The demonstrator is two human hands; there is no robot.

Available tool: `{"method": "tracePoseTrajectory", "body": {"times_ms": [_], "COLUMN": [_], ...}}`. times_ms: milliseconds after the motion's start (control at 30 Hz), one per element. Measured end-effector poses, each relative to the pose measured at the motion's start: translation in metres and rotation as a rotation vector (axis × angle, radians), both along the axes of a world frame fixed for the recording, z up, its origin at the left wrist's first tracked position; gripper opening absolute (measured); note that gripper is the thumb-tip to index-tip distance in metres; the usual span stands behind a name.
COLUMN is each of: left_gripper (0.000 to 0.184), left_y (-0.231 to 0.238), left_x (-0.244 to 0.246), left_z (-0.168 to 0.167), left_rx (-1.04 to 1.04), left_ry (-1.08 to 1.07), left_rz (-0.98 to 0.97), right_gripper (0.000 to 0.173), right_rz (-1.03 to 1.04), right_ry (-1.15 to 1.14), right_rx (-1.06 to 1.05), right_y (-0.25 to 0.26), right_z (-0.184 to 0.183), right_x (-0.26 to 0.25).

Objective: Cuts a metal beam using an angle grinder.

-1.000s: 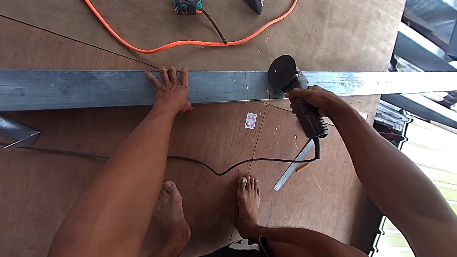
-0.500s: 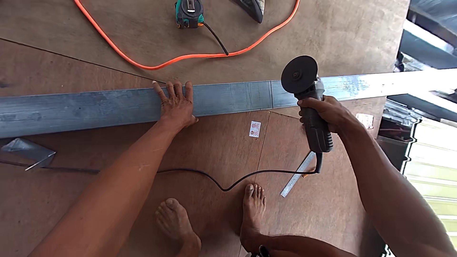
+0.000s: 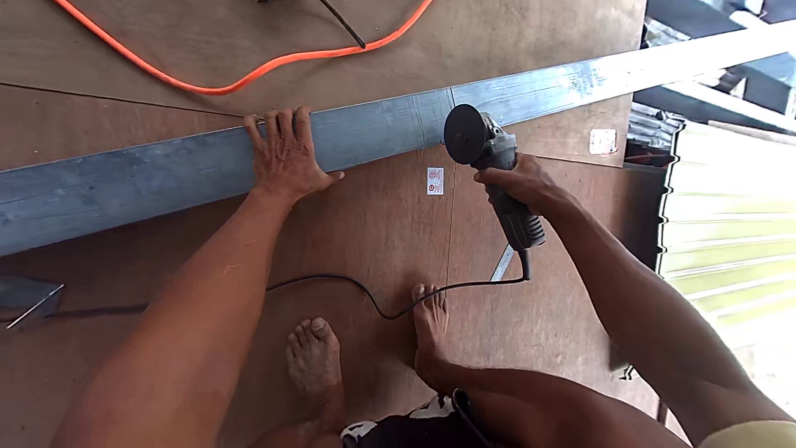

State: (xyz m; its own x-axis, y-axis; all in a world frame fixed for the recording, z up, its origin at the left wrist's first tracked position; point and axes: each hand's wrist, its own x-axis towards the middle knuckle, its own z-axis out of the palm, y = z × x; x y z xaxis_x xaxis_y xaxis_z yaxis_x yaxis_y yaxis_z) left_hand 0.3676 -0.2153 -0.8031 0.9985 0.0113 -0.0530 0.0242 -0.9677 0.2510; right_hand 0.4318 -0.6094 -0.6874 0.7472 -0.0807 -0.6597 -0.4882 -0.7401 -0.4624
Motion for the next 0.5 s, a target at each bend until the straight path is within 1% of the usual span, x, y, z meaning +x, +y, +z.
{"method": "tracePoseTrajectory", "body": {"times_ms": [167,300,500], "left_gripper": [0.125,0.123,0.124], "left_y": [0.001,0.002,0.001], "left_x": [0.003,0.003,0.003], "left_z": [-0.001,0.001,0.001], "left_rx": [0.002,0.0,-0.006], "left_ry": [0.011,0.028,0.029], "left_rz": [-0.013,-0.009,-0.003], "right_gripper": [0.059,0.062,0.054], "right_rz": [0.023,0.008,-0.014], "right_ry": [0.001,0.019,0.026], "right_rx": [-0.087,-0.104,-0.083], "right_y": [0.005,0.009,0.015], "right_z": [0.006,0.004,0.005], "right_x": [-0.003,0.0,0.0]}}
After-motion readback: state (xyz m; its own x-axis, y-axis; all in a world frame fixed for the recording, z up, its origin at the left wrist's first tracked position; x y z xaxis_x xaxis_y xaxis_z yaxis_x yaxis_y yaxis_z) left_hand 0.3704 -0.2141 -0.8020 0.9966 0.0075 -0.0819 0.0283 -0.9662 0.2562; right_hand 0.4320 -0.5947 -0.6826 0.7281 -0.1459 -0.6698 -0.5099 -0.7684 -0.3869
